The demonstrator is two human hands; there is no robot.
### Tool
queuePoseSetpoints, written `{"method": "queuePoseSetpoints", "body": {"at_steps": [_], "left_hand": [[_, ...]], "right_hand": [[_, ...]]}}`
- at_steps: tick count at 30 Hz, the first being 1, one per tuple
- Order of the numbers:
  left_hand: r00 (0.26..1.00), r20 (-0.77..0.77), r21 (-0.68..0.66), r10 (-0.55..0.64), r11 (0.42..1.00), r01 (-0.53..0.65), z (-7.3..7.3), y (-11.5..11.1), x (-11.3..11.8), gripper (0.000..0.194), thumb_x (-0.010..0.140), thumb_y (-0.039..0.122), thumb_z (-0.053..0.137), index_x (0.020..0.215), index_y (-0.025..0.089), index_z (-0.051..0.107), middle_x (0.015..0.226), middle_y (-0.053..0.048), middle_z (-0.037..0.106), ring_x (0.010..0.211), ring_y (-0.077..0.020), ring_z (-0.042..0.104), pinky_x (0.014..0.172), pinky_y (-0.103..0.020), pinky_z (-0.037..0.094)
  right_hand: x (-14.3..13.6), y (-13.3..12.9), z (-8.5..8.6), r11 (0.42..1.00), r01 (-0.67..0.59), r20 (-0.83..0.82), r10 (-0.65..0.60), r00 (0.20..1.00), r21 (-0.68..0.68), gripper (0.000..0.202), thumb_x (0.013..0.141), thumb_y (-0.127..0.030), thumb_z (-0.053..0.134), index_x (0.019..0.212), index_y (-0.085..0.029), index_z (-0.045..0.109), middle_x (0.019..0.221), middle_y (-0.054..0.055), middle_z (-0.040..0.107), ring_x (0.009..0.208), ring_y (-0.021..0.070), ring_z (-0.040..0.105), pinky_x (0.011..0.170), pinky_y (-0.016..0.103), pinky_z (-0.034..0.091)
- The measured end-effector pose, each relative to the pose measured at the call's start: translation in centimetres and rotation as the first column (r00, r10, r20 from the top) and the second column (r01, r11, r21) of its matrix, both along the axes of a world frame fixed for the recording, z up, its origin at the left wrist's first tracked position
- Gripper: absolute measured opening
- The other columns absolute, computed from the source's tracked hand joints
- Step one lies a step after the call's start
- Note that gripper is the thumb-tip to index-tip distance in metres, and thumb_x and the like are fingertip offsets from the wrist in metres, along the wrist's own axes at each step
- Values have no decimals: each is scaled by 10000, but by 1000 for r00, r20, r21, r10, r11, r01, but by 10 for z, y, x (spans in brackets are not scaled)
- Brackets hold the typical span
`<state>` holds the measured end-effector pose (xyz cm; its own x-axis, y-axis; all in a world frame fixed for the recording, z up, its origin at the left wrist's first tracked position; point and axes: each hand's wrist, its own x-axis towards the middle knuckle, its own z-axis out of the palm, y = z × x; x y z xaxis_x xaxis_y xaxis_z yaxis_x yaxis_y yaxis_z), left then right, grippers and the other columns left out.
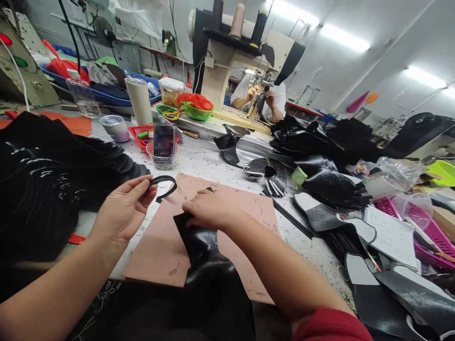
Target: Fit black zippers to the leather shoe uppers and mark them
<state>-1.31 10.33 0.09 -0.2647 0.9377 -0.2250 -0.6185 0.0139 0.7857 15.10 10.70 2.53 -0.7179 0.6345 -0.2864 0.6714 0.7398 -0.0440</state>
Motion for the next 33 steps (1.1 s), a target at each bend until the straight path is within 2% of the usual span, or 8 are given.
{"method": "queuePoseSetpoints", "body": {"at_steps": [3, 5, 7, 10, 12, 17, 23, 33], "left_hand": [[982, -51, 3, -181, 983, 182, -2, -13, 15, 151, 565, 57, 711, 700, 125, 704, 672, -31, 688, 594, -90, 615, 615, -169, 524], [929, -139, -11, -342, 939, 344, -3, -28, 25, 199, 525, 112, 748, 719, 139, 712, 722, -42, 705, 619, -102, 614, 624, -186, 513], [855, -215, -55, -473, 879, 473, -6, -43, 34, 191, 540, 166, 746, 728, 158, 712, 737, -31, 708, 627, -105, 610, 610, -190, 497], [771, -233, -159, -592, 806, 571, -12, -64, 43, 159, 572, 194, 730, 727, 173, 697, 690, -6, 690, 629, -117, 615, 598, -199, 489], [732, -222, -240, -644, 764, 599, -16, -74, 45, 157, 571, 205, 735, 715, 169, 686, 645, -3, 675, 609, -127, 614, 585, -214, 491], [714, -148, -344, -684, 713, 611, -19, -88, 41, 216, 537, 232, 760, 729, 162, 691, 624, -21, 683, 614, -150, 634, 588, -233, 507], [653, -167, -373, -739, 661, 651, -16, -95, 40, 225, 583, 247, 725, 788, 158, 702, 738, -61, 717, 679, -186, 659, 624, -271, 526], [618, -214, -359, -756, 649, 670, -10, -97, 46, 178, 589, 209, 660, 750, 172, 728, 765, -43, 722, 705, -177, 654, 652, -248, 529]], "right_hand": [[8, -46, 32, 999, -49, -98, 49, 994, -1, 205, 857, -363, 514, 826, -173, 582, 685, 37, 623, 637, 163, 545, 640, 280, 363], [12, -72, 44, 964, -172, -292, 107, 950, -205, 228, 878, -392, 471, 829, -187, 560, 662, -2, 602, 595, 123, 528, 567, 225, 358], [15, -90, 43, 902, -235, -463, 45, 885, -362, 170, 881, -327, 474, 823, -180, 538, 647, -26, 577, 579, 92, 515, 534, 179, 359], [19, -103, 22, 941, 14, -500, -192, 844, -337, 82, 834, -188, 494, 759, -162, 515, 644, -13, 565, 558, 97, 492, 521, 188, 363], [22, -110, 5, 945, 178, -480, -296, 826, -276, 99, 812, -163, 493, 715, -160, 514, 657, 6, 582, 558, 109, 491, 515, 206, 359], [36, -129, -21, 920, 231, -572, -380, 727, -318, 75, 808, -172, 517, 765, -165, 578, 750, 22, 639, 670, 126, 553, 596, 212, 393], [48, -139, -26, 853, 371, -650, -520, 554, -367, 163, 846, -225, 469, 762, -162, 593, 692, 19, 606, 639, 119, 539, 586, 213, 397], [49, -138, -32, 842, 458, -661, -519, 542, -285, 204, 848, -244, 466, 678, -177, 554, 622, -2, 564, 572, 106, 505, 539, 207, 371]]}}
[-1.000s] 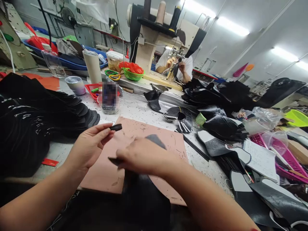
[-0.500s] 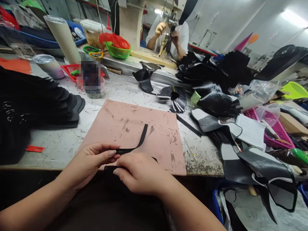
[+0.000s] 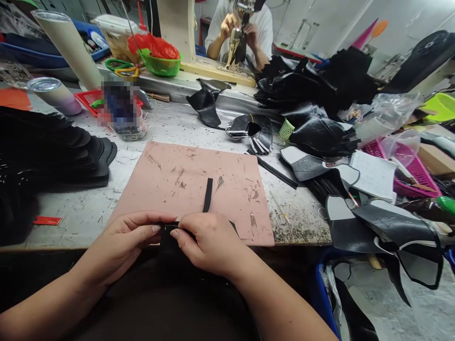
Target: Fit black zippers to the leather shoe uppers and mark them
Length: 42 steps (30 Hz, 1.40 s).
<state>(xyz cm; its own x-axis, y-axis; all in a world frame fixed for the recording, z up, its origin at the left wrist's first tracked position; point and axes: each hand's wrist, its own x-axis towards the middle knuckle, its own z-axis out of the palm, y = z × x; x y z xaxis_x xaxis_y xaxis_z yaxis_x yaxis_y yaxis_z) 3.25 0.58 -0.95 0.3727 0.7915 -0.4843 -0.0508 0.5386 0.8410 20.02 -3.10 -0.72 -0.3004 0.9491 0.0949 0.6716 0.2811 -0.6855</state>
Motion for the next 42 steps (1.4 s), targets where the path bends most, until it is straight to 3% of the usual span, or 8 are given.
{"method": "queuePoseSetpoints", "body": {"at_steps": [8, 14, 24, 30, 34, 38, 42], "left_hand": [[999, -49, 39, -3, 999, 5, 0, -1, 2, 201, 584, 190, 641, 765, 163, 725, 787, -52, 719, 730, -199, 654, 681, -285, 534], [999, -40, 60, -24, 998, 27, -5, -1, 1, 193, 605, 162, 648, 779, 200, 724, 809, -27, 721, 767, -180, 651, 679, -239, 529], [988, -147, 180, -40, 981, 66, -5, -4, 0, 175, 631, 270, 711, 785, 189, 722, 826, -54, 721, 798, -217, 651, 756, -302, 527], [983, -181, 187, 37, 982, -2, -10, -6, -6, 200, 621, 266, 727, 812, 214, 697, 810, -29, 713, 740, -183, 647, 635, -243, 528], [970, -221, 196, -105, 969, 150, -1, 4, -8, 210, 589, 229, 729, 797, 200, 708, 793, -42, 711, 736, -188, 644, 653, -243, 518], [897, -316, 202, -310, 902, 383, 11, 19, -5, 145, 577, 243, 720, 714, 195, 718, 719, -51, 709, 668, -184, 630, 592, -230, 496], [856, -394, 203, -336, 876, 438, 14, 24, -2, 69, 579, 232, 707, 632, 188, 695, 589, -25, 663, 543, -137, 569, 488, -189, 434]], "right_hand": [[1, -1, 0, 1000, -1, 15, 1, 1000, 15, 210, 844, -231, 460, 653, -179, 529, 601, -9, 540, 556, 102, 491, 530, 205, 359], [-1, -2, 0, 1000, 7, 17, -7, 1000, 25, 215, 828, -213, 464, 618, -179, 492, 582, -16, 515, 547, 95, 475, 525, 201, 347], [-2, -2, 0, 998, 23, 27, -25, 999, 63, 219, 815, -211, 465, 598, -186, 477, 557, -18, 511, 518, 99, 460, 502, 210, 330], [2, -4, -2, 992, 25, 50, -31, 998, 123, 193, 805, -183, 462, 614, -176, 489, 563, -27, 535, 531, 97, 444, 635, 264, 319], [2, -5, -2, 991, 23, 78, -34, 996, 131, 197, 793, -176, 456, 598, -166, 481, 547, -29, 519, 515, 88, 409, 636, 273, 278], [2, -6, 1, 990, 7, 94, -21, 995, 144, 183, 783, -178, 459, 604, -162, 491, 559, -26, 528, 522, 88, 403, 641, 276, 259], [4, -7, 2, 989, 4, 104, -20, 994, 149, 180, 785, -189, 470, 610, -163, 502, 563, -24, 533, 528, 90, 409, 650, 275, 254]]}}
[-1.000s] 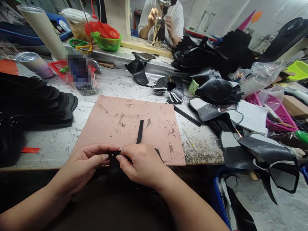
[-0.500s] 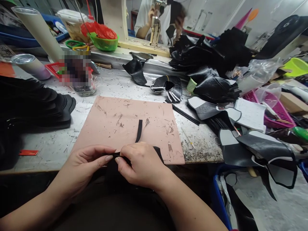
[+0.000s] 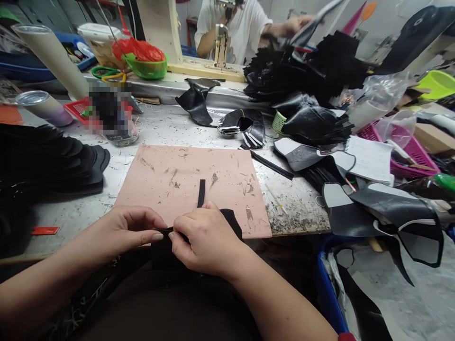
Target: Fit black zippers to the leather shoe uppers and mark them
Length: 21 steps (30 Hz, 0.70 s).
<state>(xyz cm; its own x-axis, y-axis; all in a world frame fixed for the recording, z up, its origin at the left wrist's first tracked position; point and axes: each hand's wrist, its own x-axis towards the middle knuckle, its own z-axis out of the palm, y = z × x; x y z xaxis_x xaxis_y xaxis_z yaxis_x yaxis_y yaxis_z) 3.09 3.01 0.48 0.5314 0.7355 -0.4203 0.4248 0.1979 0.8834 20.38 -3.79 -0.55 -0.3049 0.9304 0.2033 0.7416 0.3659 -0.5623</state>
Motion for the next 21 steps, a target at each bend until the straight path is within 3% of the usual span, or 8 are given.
{"method": "queuePoseSetpoints", "body": {"at_steps": [5, 10, 14, 21], "left_hand": [[1000, 15, -95, -8, 995, 9, -2, 0, 0, 84, 594, 226, 701, 624, 178, 640, 514, 27, 579, 471, -78, 475, 434, -154, 355], [984, 34, -216, -173, 960, 177, 1, 8, 1, 147, 624, 253, 683, 721, 168, 614, 539, 72, 517, 498, -49, 425, 468, -142, 334], [950, -9, -122, -312, 943, 309, 4, 12, 5, 143, 645, 259, 654, 729, 153, 607, 620, 50, 562, 580, -70, 466, 530, -165, 370], [949, -132, -57, -285, 958, 280, 7, 10, 6, 170, 671, 316, 614, 651, 154, 567, 531, 61, 470, 495, -64, 387, 439, -166, 303]], "right_hand": [[2, 0, -1, 1000, 21, 1, -21, 1000, 9, 173, 792, -195, 479, 628, -159, 521, 568, -25, 544, 531, 89, 411, 665, 274, 256], [3, -1, 0, 1000, 18, 40, -18, 999, -7, 198, 814, -202, 471, 629, -153, 521, 584, -14, 560, 561, 95, 442, 690, 279, 253], [1, -3, 4, 1000, 4, 67, -5, 998, 10, 204, 826, -206, 457, 642, -152, 526, 616, 0, 579, 599, 109, 472, 705, 290, 251], [5, -2, 10, 1000, 15, 75, -15, 997, -3, 153, 775, -181, 483, 625, -156, 506, 593, -12, 552, 590, 106, 453, 731, 297, 261]]}}
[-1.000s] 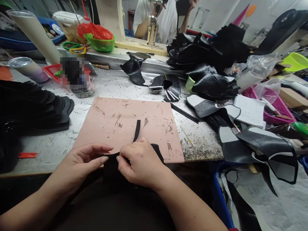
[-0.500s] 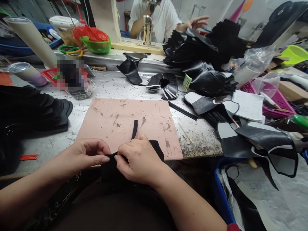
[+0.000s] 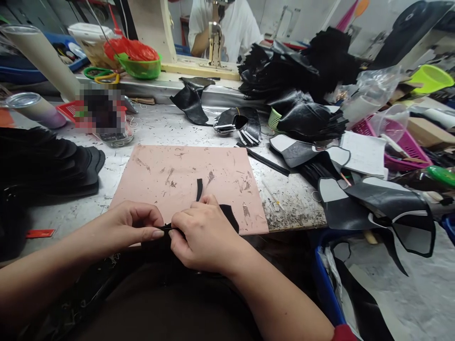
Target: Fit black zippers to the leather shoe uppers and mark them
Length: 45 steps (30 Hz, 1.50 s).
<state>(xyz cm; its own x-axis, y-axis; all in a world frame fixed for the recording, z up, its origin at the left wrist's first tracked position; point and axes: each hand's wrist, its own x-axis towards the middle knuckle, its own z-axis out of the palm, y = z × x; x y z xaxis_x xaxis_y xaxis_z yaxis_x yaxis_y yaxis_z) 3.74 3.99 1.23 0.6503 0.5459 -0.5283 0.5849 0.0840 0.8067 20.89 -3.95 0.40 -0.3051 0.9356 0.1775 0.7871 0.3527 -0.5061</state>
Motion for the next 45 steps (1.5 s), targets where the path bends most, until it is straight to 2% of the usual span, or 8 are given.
{"method": "queuePoseSetpoints", "body": {"at_steps": [8, 13, 20, 27, 34, 37, 42, 45], "left_hand": [[993, -47, 5, -107, 994, 108, -8, 8, -6, 191, 701, 327, 568, 791, 171, 632, 550, 62, 463, 485, -66, 375, 447, -175, 298], [967, -69, 23, -244, 969, 246, -2, 9, -4, 241, 724, 264, 491, 891, 205, 654, 694, 31, 588, 621, -117, 506, 565, -214, 386], [929, -126, 313, -348, 875, 370, 5, 4, 6, 143, 719, 282, 532, 741, 181, 630, 719, 20, 626, 681, -136, 551, 614, -222, 399], [968, -71, 152, -241, 956, 249, 2, 2, 5, 157, 721, 308, 561, 673, 172, 623, 586, 50, 574, 568, -97, 492, 527, -183, 366], [972, 72, 32, -225, 974, 223, -2, 3, 7, 181, 741, 308, 554, 779, 178, 674, 712, 21, 641, 672, -124, 560, 622, -195, 429], [937, 53, 117, -345, 934, 338, 2, 3, 9, 214, 777, 245, 493, 893, 213, 671, 822, 15, 661, 757, -140, 584, 697, -209, 438], [858, -208, 462, -469, 726, 509, 11, 0, 15, 194, 767, 231, 501, 864, 215, 667, 812, -28, 624, 770, -179, 564, 685, -254, 419], [876, -185, 446, -446, 756, 479, 11, 0, 18, 184, 788, 258, 488, 770, 189, 657, 725, -17, 611, 697, -159, 555, 628, -236, 402]], "right_hand": [[7, 4, 0, 1000, 5, 23, -5, 1000, -28, 179, 844, -194, 442, 675, -164, 492, 628, -11, 548, 618, 115, 462, 786, 319, 256], [4, 4, -3, 999, -9, 64, 12, 998, -48, 202, 865, -220, 435, 674, -169, 478, 645, -5, 545, 640, 125, 458, 790, 325, 260], [3, 3, 0, 998, -37, 67, 41, 997, -51, 176, 856, -210, 449, 699, -163, 512, 668, 10, 573, 664, 135, 476, 775, 322, 273], [15, -2, 3, 983, 23, -109, -43, 993, -184, 131, 805, -181, 526, 675, -172, 537, 599, -35, 563, 577, 99, 455, 715, 276, 314], [18, -4, 2, 978, 54, -178, -91, 980, -201, 134, 816, -193, 537, 688, -182, 573, 621, -32, 595, 613, 111, 494, 710, 274, 333], [16, -7, 2, 979, 59, -154, -90, 984, -197, 154, 823, -197, 531, 675, -178, 567, 621, -29, 599, 609, 113, 488, 702, 276, 328], [9, -8, 2, 981, 77, -66, -90, 994, -178, 185, 840, -175, 492, 663, -167, 547, 617, -24, 590, 537, 95, 434, 697, 292, 315], [11, -7, 5, 980, 101, -94, -118, 988, -171, 176, 838, -196, 499, 671, -173, 553, 632, -20, 599, 578, 108, 462, 688, 284, 324]]}}
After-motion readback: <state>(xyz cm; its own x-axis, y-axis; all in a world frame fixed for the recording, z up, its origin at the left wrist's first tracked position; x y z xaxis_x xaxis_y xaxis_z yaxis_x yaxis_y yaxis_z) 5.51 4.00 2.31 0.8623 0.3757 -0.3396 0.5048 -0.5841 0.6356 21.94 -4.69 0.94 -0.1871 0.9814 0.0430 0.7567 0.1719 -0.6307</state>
